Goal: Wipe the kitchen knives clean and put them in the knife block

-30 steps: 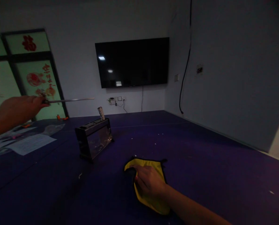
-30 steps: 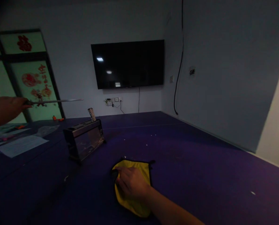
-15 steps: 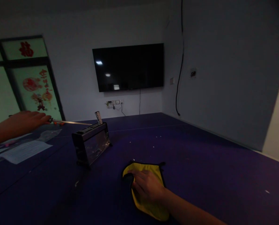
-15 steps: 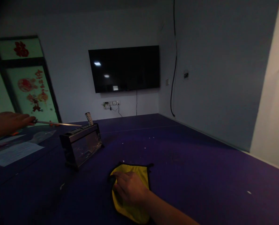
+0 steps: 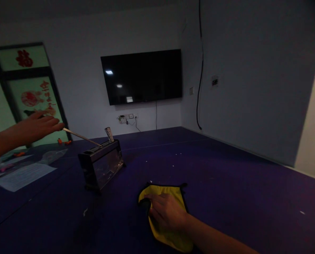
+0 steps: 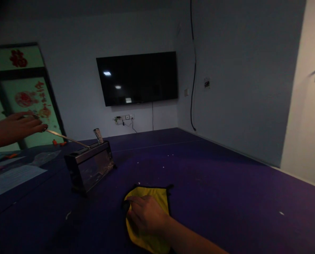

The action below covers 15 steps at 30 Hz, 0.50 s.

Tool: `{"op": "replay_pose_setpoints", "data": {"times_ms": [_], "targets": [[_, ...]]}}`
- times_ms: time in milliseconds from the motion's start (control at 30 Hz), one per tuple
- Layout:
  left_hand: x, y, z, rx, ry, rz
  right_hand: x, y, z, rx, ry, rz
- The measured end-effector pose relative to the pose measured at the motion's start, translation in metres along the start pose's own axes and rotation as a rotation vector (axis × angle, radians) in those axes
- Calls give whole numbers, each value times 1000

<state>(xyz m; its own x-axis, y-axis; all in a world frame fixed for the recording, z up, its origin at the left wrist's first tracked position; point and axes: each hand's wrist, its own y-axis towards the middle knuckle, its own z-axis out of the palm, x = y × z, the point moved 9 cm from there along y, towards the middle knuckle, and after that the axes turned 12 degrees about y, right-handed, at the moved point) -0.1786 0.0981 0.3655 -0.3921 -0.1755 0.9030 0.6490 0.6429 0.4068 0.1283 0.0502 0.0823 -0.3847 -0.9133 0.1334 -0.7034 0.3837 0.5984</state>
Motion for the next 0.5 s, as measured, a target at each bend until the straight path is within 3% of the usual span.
{"op": "replay_pose_setpoints", "data": {"times_ms": [133, 300, 500], "targets": [[-8, 42, 1, 22, 60, 119, -1, 0, 0, 16, 24, 13], [-25, 99, -14, 21, -177, 192, -3, -1, 0, 22, 53, 21], [-51, 136, -11, 52, -272, 280, -9, -1, 3, 33, 47, 67]]}}
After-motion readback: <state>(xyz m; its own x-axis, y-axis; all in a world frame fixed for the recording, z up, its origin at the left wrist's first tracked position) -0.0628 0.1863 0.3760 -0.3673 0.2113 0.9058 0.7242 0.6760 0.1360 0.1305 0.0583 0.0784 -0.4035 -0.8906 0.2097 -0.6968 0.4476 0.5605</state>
